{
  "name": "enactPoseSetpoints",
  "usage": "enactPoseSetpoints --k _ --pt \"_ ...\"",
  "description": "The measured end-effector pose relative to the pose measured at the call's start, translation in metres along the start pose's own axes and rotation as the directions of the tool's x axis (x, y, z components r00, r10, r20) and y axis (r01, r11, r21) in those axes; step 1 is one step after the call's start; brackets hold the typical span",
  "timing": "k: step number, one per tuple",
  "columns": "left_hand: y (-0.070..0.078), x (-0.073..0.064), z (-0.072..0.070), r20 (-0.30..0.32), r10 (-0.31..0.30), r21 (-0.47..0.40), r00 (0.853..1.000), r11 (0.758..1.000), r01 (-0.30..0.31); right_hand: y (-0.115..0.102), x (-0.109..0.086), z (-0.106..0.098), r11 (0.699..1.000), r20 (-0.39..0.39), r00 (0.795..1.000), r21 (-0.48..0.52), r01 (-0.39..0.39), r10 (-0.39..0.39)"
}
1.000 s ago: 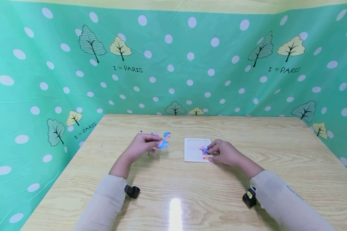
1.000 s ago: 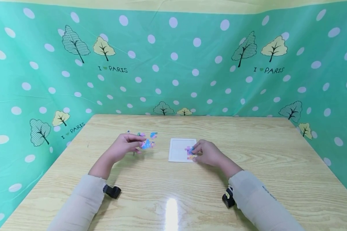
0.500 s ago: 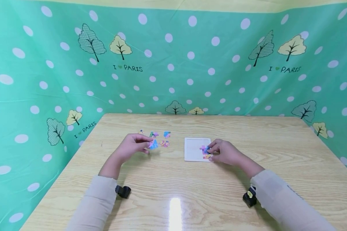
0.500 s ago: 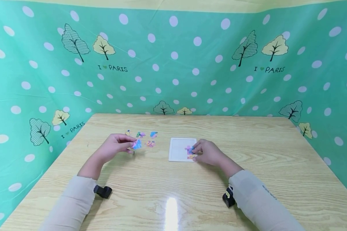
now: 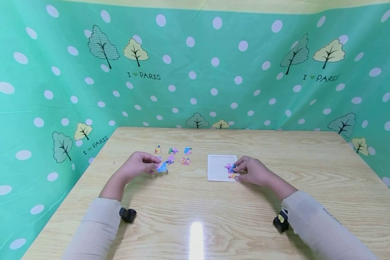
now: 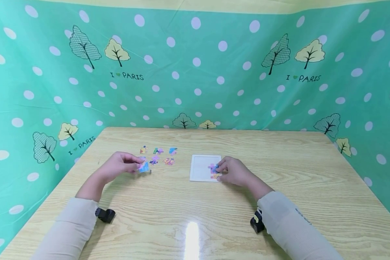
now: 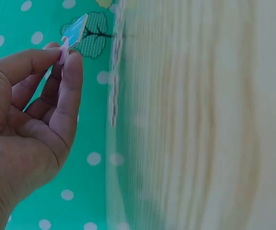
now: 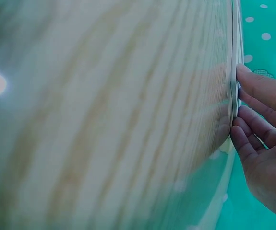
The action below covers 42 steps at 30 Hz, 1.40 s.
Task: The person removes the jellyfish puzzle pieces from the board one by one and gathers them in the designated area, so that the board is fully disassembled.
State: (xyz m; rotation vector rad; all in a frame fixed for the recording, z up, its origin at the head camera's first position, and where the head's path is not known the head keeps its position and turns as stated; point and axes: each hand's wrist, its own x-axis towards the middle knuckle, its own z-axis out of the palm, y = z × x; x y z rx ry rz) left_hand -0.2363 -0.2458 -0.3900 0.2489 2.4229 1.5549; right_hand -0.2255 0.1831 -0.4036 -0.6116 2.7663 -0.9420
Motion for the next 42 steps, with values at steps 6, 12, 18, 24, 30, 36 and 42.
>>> enactPoseSetpoints --k 6,12,18,24,30,36,42 --pt "-0.004 0.0 -0.01 0.01 -0.052 0.047 0.999 0.998 0.051 0.0 0.0 0.0 1.0 0.0 1.0 -0.007 0.004 -0.004" --pt "-0.008 0.001 -0.016 -0.014 -0.07 0.167 0.997 0.983 0.071 -0.001 0.0 -0.001 1.0 0.002 1.0 -0.005 0.007 -0.007" --pt "-0.009 0.004 -0.017 -0.062 -0.051 0.344 0.997 0.937 0.069 -0.001 0.0 -0.001 1.0 0.001 1.0 -0.01 0.013 -0.013" --pt "-0.007 0.007 -0.016 -0.078 -0.068 0.408 0.995 0.908 0.094 0.0 0.0 0.0 1.0 0.001 1.0 -0.003 0.005 -0.005" --pt "-0.009 0.007 -0.017 -0.067 -0.071 0.441 0.995 0.893 0.093 0.0 0.0 0.0 1.0 0.002 1.0 -0.001 0.0 0.0" --pt "-0.011 0.006 -0.019 -0.048 -0.067 0.413 0.997 0.907 0.081 0.0 0.0 0.0 1.0 -0.001 1.0 -0.01 -0.003 0.003" --pt "-0.009 0.002 -0.021 -0.047 -0.033 0.377 0.998 0.925 0.048 0.001 0.001 0.001 1.0 0.0 1.0 -0.009 -0.003 0.003"
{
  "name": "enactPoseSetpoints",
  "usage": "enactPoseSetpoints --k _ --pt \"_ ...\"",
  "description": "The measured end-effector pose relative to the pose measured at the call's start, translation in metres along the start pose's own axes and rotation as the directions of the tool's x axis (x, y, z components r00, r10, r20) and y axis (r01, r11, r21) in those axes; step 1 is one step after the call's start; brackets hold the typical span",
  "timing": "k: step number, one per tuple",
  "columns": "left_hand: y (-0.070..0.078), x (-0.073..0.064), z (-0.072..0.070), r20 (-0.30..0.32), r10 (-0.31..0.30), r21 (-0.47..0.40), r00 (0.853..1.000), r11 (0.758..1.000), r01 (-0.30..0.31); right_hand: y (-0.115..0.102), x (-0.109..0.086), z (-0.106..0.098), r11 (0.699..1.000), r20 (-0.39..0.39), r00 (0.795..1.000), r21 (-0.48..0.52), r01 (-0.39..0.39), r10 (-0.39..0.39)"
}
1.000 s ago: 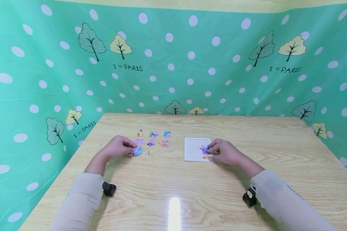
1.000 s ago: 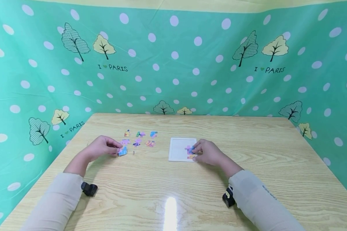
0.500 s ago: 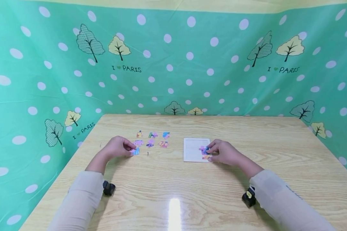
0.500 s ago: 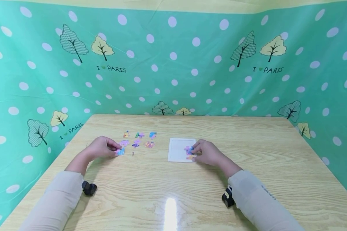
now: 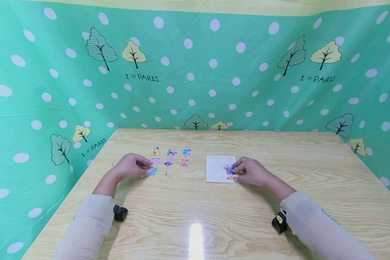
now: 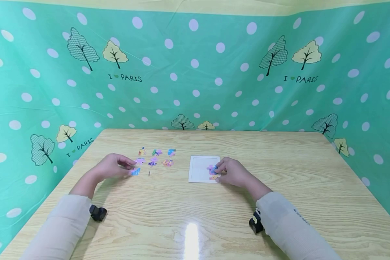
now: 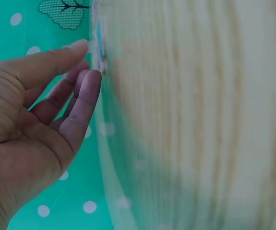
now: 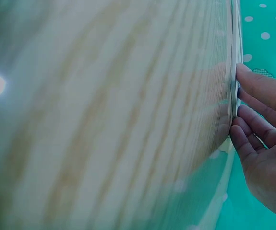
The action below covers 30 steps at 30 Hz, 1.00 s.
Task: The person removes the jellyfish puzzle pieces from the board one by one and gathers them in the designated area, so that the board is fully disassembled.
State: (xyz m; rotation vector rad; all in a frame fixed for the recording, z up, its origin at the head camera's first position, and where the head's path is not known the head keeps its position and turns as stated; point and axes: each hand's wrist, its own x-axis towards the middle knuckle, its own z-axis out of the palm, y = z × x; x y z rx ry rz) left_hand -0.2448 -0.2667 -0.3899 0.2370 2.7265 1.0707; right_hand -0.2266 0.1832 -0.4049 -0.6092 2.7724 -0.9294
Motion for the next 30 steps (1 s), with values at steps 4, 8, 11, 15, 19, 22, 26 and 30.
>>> enactPoseSetpoints --k 4,8,11,15,19,22,26,30 --pt "0.004 -0.002 0.0 -0.011 0.032 -0.064 0.999 0.997 -0.032 0.001 0.0 0.001 1.0 0.0 1.0 0.002 0.001 -0.001" --pt "0.011 -0.003 0.002 -0.025 0.054 -0.149 0.998 0.987 -0.057 0.001 0.0 0.001 1.0 -0.001 1.0 0.001 0.009 -0.009" --pt "0.018 -0.004 0.005 -0.032 0.066 -0.232 0.997 0.97 -0.072 0.001 0.0 0.001 1.0 -0.003 1.0 0.001 0.012 -0.012" --pt "0.029 -0.005 0.007 -0.042 0.085 -0.319 0.996 0.943 -0.094 0.001 0.0 0.001 1.0 -0.005 1.0 -0.001 0.009 -0.009" --pt "0.04 -0.007 0.01 -0.068 0.108 -0.348 0.992 0.929 -0.125 0.0 0.0 0.001 1.0 -0.003 1.0 -0.003 0.01 -0.01" --pt "0.046 -0.007 0.013 -0.091 0.129 -0.364 0.988 0.919 -0.153 -0.001 -0.001 0.001 1.0 0.0 1.0 0.002 0.007 -0.007" --pt "0.056 -0.006 0.017 -0.106 0.155 -0.396 0.982 0.899 -0.184 -0.002 -0.002 0.0 1.0 0.002 1.0 0.004 0.008 -0.008" --pt "0.065 -0.003 0.023 -0.102 0.178 -0.424 0.979 0.882 -0.205 -0.001 -0.002 -0.001 1.0 0.0 1.0 0.0 0.007 -0.007"
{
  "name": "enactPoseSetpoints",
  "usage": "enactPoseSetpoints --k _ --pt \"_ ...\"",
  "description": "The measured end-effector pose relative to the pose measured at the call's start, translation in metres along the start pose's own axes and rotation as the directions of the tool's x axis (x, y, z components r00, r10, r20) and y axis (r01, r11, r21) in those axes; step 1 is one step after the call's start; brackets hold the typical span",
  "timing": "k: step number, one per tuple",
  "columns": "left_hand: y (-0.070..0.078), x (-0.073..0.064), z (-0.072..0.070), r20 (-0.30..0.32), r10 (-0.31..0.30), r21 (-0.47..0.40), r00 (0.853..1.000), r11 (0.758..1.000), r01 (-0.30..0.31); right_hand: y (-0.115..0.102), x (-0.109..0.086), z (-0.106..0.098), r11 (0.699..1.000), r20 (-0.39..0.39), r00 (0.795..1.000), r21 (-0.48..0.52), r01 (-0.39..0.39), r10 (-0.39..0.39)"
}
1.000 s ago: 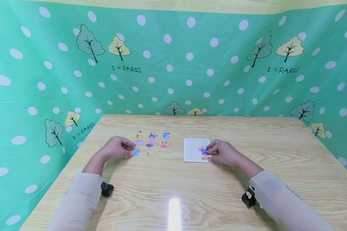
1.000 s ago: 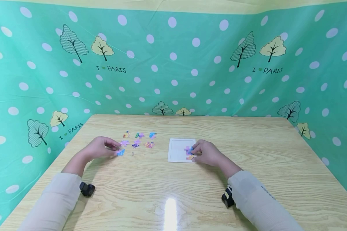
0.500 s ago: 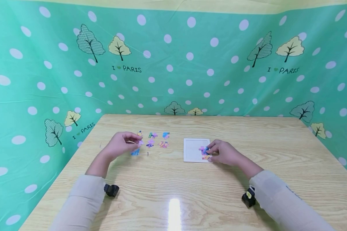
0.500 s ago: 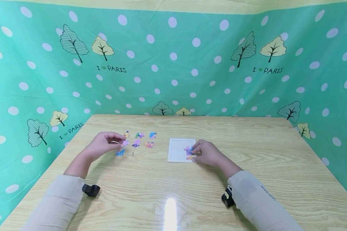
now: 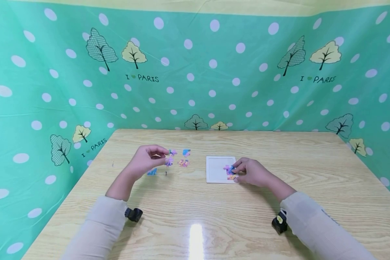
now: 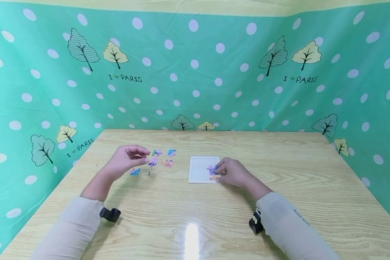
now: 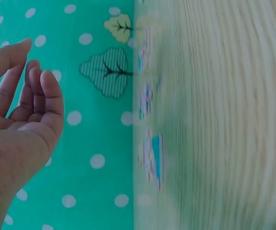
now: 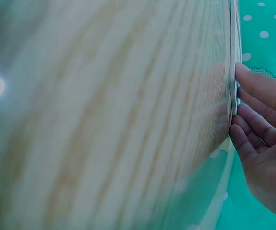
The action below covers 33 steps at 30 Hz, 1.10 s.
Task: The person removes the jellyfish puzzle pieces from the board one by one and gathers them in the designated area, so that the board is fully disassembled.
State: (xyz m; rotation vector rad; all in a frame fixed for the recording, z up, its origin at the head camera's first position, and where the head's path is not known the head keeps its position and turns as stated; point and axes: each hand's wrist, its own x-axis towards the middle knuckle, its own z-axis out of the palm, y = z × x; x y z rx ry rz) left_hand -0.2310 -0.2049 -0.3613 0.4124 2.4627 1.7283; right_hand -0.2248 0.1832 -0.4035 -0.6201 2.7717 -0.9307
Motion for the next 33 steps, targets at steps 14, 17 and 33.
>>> enactPoseSetpoints --k 14,17,33 --pt "0.024 0.008 0.035 0.067 0.06 -0.021 0.996 0.998 -0.058 0.001 0.001 0.0 1.0 -0.001 1.0 -0.002 -0.011 0.011" --pt "0.027 0.01 0.042 0.092 0.067 -0.063 0.993 0.996 -0.062 0.001 0.001 0.0 1.0 0.001 1.0 0.0 -0.013 0.013" --pt "0.04 0.025 0.074 0.161 0.102 0.01 0.982 0.994 -0.105 0.0 0.001 0.0 1.0 0.0 1.0 -0.001 -0.02 0.02"
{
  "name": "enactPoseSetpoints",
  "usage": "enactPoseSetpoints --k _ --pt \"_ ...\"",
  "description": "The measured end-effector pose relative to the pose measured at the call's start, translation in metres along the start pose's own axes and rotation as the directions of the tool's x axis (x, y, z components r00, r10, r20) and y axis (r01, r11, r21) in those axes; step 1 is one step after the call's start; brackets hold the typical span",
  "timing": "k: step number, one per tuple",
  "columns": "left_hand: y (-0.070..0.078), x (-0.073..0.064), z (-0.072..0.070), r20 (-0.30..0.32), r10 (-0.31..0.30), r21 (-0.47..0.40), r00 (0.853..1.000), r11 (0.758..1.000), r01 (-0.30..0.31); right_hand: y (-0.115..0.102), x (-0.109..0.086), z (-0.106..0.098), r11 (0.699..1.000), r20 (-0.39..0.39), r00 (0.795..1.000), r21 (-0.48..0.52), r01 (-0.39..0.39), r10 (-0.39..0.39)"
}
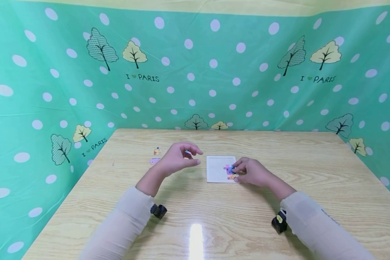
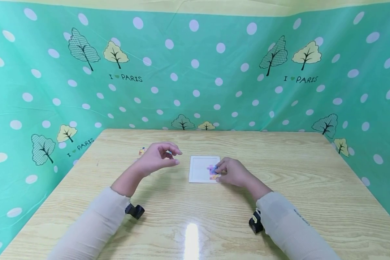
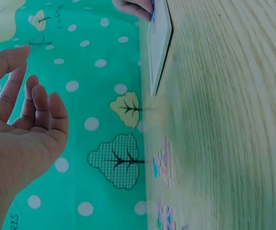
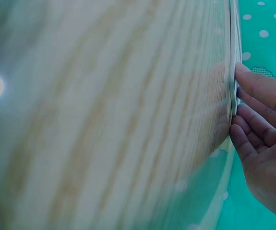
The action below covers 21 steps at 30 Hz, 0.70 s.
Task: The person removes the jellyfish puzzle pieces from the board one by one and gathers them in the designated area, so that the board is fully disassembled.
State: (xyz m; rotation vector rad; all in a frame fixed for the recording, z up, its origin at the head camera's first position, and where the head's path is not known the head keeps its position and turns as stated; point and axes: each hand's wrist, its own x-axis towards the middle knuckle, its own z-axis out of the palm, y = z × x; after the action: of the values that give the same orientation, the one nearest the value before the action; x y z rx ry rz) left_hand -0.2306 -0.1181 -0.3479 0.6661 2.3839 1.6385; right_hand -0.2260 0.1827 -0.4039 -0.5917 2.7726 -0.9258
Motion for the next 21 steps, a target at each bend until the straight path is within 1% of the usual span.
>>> enactPoseSetpoints --k 9,13,21 --pt "-0.002 0.015 0.013 0.06 0.064 0.001 0.996 0.998 -0.064 0.001 0.001 0.0 1.0 -0.005 1.0 0.001 0.007 -0.007" --pt "-0.003 0.021 0.019 0.082 0.059 0.008 0.995 0.998 -0.06 0.002 0.001 0.0 1.0 -0.005 1.0 0.002 0.007 -0.007" --pt "-0.004 0.034 0.032 0.104 0.041 0.023 0.994 0.999 -0.044 0.001 0.001 -0.001 1.0 0.002 1.0 -0.007 0.01 -0.01"
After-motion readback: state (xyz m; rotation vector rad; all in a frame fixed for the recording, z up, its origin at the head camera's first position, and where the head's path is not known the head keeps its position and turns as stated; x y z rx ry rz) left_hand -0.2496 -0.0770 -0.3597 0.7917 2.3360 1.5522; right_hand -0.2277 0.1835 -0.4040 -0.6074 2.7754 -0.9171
